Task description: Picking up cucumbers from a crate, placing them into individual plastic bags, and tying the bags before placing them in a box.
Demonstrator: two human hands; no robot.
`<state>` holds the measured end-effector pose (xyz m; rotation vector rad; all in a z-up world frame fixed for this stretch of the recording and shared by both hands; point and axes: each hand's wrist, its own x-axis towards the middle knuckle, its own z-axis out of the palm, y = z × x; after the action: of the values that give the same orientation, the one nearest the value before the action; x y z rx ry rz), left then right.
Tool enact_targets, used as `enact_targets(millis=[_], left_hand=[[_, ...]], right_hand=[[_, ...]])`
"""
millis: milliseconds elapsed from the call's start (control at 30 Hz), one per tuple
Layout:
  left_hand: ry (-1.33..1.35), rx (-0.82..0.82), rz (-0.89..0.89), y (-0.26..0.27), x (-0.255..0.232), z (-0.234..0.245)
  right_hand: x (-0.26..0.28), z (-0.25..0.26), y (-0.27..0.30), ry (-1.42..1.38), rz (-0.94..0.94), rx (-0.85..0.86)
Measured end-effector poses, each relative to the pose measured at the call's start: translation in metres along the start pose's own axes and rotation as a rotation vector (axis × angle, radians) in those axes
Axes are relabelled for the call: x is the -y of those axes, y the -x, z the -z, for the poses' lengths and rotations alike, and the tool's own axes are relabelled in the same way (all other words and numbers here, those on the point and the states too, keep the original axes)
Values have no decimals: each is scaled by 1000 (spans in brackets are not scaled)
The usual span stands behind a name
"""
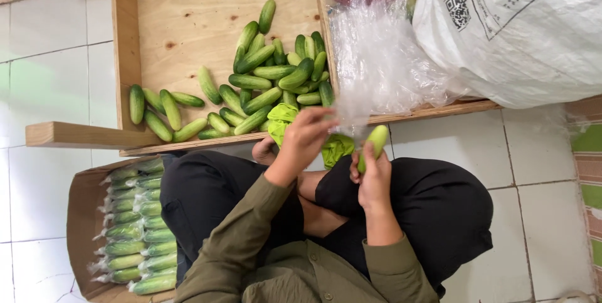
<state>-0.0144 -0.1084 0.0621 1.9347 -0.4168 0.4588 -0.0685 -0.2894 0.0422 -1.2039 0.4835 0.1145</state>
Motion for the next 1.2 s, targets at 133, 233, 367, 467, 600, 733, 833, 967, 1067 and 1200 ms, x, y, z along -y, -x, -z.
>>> enact_targets(millis=[133, 233, 367, 467, 600, 733, 833, 967, 1067, 1200], left_hand=[[77, 83, -85, 24, -50, 23], [141, 130, -136, 46, -74, 33], [136, 184, -157, 64, -91, 50], [162, 233, -107, 76, -96, 68], [142, 10, 31, 96, -67, 84], [-28, -63, 254, 79, -34, 105], [338, -116, 612, 64, -10, 110], [611, -327, 552, 54, -9, 120], [612, -447, 403, 65, 6, 128], [631, -508, 243, 70, 18, 129]], right_hand=[[8, -6, 0, -160, -76, -11], [-8, -1, 0, -199, -62, -85], [-23, 1, 8, -100, 77, -16], [-22, -5, 21, -116, 101, 54], [-20, -23, 37, -159, 109, 253], [-21, -54, 57, -168, 98, 404], [-24, -82, 68, -113, 137, 479], [-31, -102, 65, 88, 181, 426], [-33, -99, 49, 205, 271, 399], [-27, -89, 34, 307, 404, 358]])
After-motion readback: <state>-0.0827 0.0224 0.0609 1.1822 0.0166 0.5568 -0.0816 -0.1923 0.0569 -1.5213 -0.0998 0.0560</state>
